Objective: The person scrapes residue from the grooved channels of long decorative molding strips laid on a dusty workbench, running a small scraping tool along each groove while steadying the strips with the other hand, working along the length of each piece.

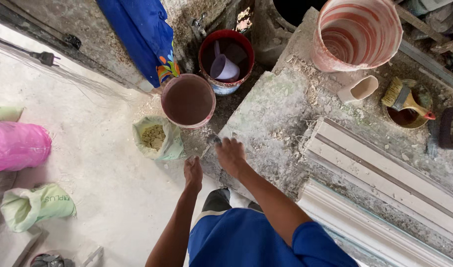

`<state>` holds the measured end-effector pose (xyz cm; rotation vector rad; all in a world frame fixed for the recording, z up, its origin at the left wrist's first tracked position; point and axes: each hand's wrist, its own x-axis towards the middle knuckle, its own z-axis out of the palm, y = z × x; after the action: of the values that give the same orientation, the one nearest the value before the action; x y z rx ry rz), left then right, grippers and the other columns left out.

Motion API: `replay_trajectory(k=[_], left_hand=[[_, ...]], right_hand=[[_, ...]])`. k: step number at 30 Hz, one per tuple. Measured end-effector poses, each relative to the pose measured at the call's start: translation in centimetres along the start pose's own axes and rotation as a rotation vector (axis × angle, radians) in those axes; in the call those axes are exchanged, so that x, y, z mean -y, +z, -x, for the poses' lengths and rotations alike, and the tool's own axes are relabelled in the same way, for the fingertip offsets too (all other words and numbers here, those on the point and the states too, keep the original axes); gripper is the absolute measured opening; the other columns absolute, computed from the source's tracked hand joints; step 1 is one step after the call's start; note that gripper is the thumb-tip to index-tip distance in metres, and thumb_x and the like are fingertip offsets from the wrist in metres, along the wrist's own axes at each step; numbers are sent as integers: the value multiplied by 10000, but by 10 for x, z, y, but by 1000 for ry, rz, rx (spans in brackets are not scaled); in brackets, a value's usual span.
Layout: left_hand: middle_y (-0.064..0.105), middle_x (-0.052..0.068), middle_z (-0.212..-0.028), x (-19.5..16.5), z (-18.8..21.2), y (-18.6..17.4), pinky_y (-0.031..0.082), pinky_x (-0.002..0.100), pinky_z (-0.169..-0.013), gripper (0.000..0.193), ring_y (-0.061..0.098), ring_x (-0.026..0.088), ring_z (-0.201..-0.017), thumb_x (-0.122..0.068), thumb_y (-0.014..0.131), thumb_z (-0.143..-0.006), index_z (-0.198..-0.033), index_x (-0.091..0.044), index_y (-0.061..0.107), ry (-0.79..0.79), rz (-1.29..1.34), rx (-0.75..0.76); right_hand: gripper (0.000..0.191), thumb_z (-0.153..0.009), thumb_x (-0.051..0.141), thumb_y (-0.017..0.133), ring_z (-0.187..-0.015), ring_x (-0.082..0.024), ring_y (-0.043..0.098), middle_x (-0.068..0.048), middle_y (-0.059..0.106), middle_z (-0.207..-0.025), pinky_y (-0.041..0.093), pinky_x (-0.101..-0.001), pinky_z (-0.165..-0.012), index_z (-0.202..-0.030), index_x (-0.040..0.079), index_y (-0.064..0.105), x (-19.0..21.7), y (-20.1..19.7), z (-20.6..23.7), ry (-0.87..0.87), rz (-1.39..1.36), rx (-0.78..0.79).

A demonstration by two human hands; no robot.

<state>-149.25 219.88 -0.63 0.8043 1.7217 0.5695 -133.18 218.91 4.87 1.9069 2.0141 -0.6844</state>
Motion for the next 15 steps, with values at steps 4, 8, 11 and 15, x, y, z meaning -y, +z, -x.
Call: replay_trajectory(k=[4, 8, 11, 15], left_hand=[[629, 110, -1009, -1, -13, -3, 469, 394, -684, 488, 550, 221, -840, -373, 618, -984, -1331, -34, 563, -164, 136, 80], [586, 85, -1105, -2, -17, -7, 488, 386, -722, 529, 513, 203, -867, -402, 630, -968, -1402, -139, 484, -324, 209, 97], [599, 0, -1184, -3, -17, -9, 506, 382, -754, 486, 570, 150, -955, -432, 581, -963, -1354, -145, 548, -317, 184, 142], [609, 31, -1130, 0, -20, -17, 512, 397, -744, 464, 573, 201, -933, -459, 592, -983, -1276, -100, 589, -276, 277, 178]], right_hand=[[343, -886, 136, 598, -979, -403, 682, -220, 664, -1104, 564, -533, -813, -1218, 73, 654, -7, 5, 15, 13, -161, 29], [196, -930, 197, 604, -989, -359, 698, -195, 702, -1025, 568, -508, -834, -980, 74, 749, -31, 0, 2, 33, -95, 95], [184, -846, 165, 638, -982, -306, 683, -161, 710, -1011, 562, -452, -800, -954, 78, 760, -22, -8, -23, 112, 30, 58], [229, -907, 211, 606, -968, -324, 663, -193, 713, -1011, 534, -493, -790, -936, 61, 776, 41, 11, -20, -90, 26, 62]])
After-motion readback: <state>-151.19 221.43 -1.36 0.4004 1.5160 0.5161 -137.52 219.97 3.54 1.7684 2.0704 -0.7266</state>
